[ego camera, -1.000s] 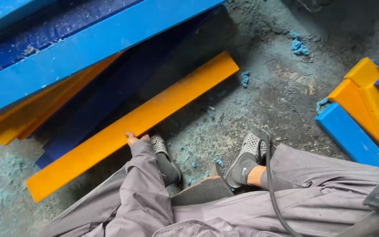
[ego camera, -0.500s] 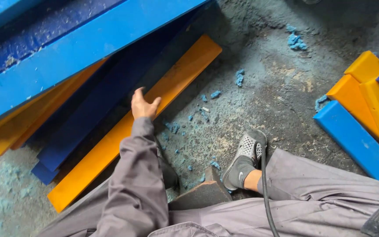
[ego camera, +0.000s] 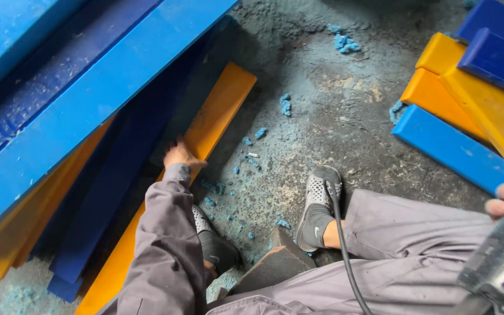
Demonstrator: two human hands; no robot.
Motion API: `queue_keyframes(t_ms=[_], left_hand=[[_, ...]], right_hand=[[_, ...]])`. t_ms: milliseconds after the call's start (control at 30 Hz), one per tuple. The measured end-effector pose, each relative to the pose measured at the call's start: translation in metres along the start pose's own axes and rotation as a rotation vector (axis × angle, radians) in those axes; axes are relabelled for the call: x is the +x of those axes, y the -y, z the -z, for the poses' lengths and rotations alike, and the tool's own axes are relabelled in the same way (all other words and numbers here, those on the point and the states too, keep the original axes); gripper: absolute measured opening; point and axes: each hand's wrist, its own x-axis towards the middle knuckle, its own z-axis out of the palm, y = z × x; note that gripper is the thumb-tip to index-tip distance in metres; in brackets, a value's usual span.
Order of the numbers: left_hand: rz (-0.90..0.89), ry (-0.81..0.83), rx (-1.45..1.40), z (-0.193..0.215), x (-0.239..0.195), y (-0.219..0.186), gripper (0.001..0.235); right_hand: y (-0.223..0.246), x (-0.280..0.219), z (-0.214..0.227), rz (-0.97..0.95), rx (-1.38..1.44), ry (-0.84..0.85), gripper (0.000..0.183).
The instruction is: The person uses an angle grinder to smooth or finish the ends and edges of several blue and yellow rectangular metal bars on a fabrication floor.
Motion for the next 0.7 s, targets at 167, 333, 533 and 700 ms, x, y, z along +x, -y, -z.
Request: queue_keyframes(t_ms=[167, 333, 533, 700], left_hand=[[-0.043, -0.182, 0.197, 0.004, -0.055, -0.029, 0.125], [-0.114, -0.412, 0.210, -0.007, -0.089, -0.041, 0.111], [-0.235, -0.236, 0.203, 0.003, -0.057, 0.001, 0.041], [-0.206, -0.060, -0.276, -0.023, -0.081, -0.040, 0.067]], right_hand=[[-0.038, -0.007, -0.036, -0.089, -0.288, -0.271, 0.035], [-0.069, 0.001, -0.073, 0.273, -0.113, -0.108, 0.036], [-0.077, 0.009, -0.110, 0.057, -0.120, -0.103, 0.038], [-0.080, 0.026, -0.128, -0.155, 0.041, -0.014, 0.045]])
